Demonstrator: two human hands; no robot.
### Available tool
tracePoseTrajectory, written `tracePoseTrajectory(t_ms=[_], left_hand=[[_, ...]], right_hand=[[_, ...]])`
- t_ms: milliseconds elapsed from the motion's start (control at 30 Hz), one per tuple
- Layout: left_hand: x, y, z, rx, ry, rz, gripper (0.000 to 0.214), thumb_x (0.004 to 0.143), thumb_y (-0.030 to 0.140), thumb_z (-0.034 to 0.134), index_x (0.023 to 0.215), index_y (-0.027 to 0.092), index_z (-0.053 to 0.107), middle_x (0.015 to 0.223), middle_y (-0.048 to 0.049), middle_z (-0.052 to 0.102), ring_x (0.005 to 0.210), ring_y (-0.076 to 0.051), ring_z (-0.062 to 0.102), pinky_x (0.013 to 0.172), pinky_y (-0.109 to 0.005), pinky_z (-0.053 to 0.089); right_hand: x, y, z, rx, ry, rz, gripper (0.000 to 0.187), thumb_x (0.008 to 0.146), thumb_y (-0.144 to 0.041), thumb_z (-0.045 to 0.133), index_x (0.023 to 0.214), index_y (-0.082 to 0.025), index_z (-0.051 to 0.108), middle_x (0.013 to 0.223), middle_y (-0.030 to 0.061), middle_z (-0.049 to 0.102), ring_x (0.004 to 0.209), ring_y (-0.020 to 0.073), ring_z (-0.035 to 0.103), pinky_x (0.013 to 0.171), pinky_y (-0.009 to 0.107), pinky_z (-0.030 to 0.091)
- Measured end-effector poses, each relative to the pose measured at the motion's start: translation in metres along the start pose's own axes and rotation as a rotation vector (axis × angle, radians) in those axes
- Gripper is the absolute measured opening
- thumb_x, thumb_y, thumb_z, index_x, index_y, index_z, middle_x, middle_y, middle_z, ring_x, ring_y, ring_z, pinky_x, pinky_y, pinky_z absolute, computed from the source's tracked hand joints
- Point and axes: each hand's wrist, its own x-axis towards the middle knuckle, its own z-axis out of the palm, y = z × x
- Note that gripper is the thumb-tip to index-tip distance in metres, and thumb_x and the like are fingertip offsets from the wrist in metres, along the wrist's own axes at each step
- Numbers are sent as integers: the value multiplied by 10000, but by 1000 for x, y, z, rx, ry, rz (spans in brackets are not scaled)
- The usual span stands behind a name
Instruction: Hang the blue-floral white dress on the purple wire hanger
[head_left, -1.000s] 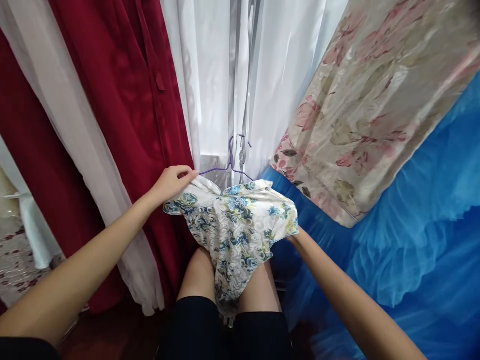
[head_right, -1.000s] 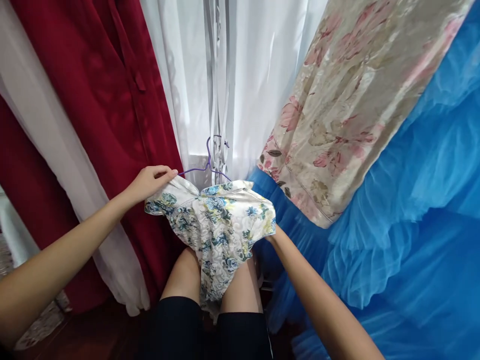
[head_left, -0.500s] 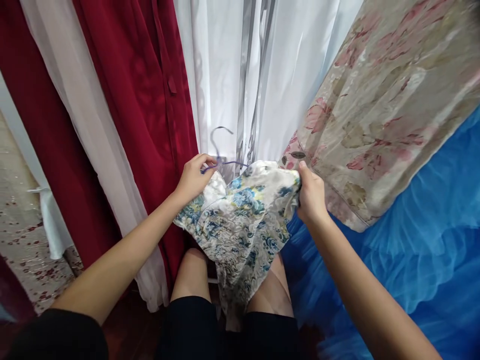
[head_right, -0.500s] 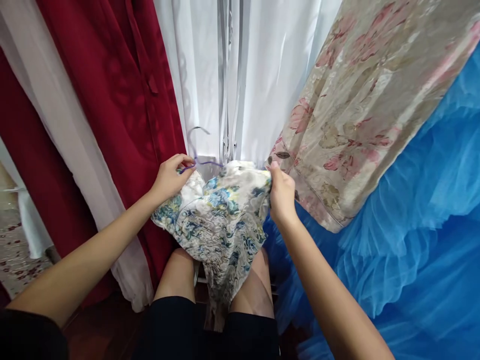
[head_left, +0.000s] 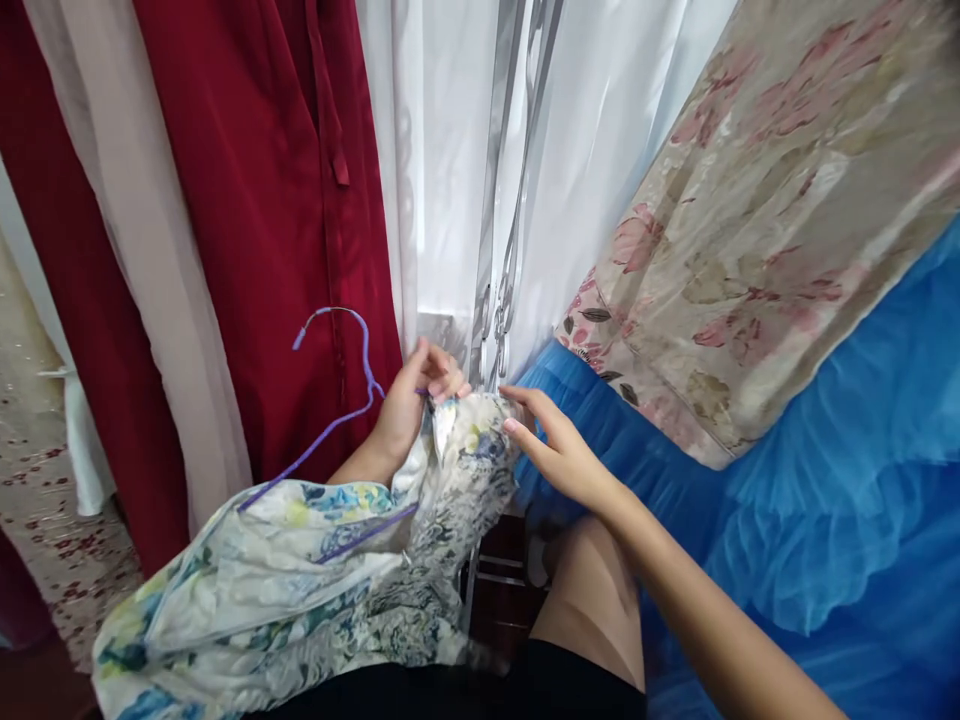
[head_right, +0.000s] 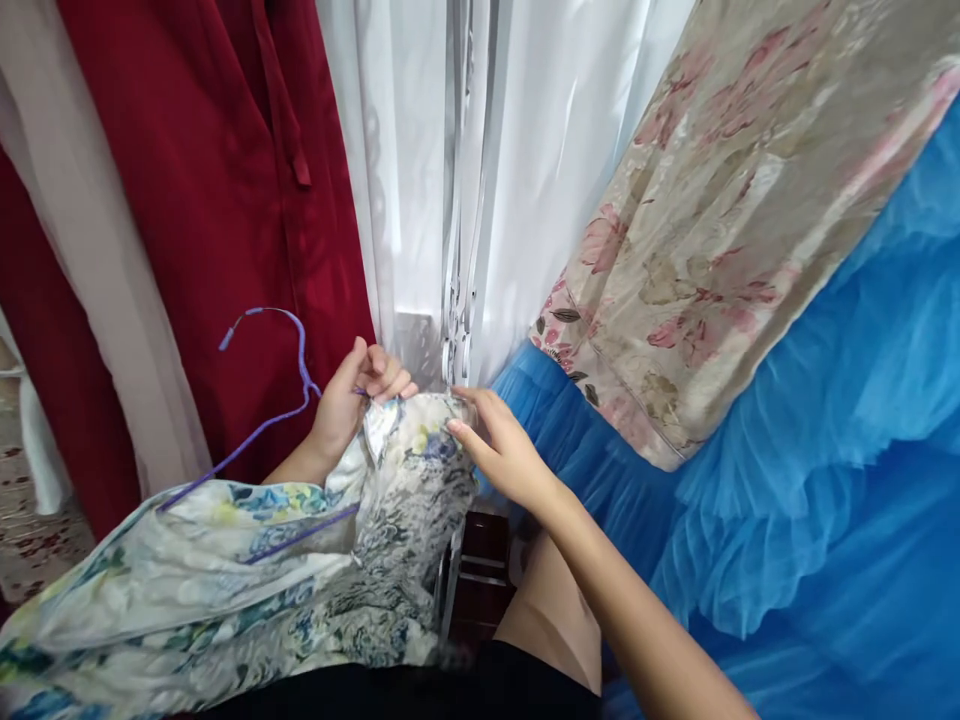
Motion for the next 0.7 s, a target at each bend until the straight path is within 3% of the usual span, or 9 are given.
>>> tracePoseTrajectory(t_ms=[67,167,300,467,600,700], left_hand=[[-13,1,16,-73,-65,-37,482,927,557,565,613,204,469,506,69,226,424,-76,244,551,-266,405],[-26,1,25,-112,-81,-78,514,931,547,575,570,201,454,480,70,187,401,-75,205,521,-268,385],[-28,-1,27,-181,-3,-78,503,959,495,560,570,197,451,489,67,173,400,-73,180,494,-251,355],[-25,-5,38,-211,35,-71,480,973,477,549,596,199,442,521,62,169,413,-82,181,454,-238,306],[-21,-9,42,-188,45,-57,487,986,486,522,602,203,425,521,63,158,410,-86,162,430,-240,283],[-21,-14,39,-239,60,-61,476,989,461,525,604,201,418,521,64,147,414,-86,143,419,-230,263]], right_hand=[[-8,12,2,27,69,35,303,1010,-412,509,1125,-225,717,1041,64,726,923,230,653,845,328,493],[-28,18,-3,46,187,111,335,1016,-422,489,934,-218,742,769,33,676,663,185,577,622,293,443],[-53,19,-17,69,268,206,303,978,-456,547,897,-231,734,772,42,661,645,187,548,584,302,434],[-76,26,-32,301,305,391,225,903,-469,653,951,-259,720,695,28,632,523,173,487,467,296,388],[-90,29,-42,319,337,390,204,897,-447,668,949,-257,723,726,30,656,540,176,513,475,292,398],[-97,30,-54,316,330,419,190,875,-443,698,910,-258,721,619,4,625,471,161,468,434,278,356]])
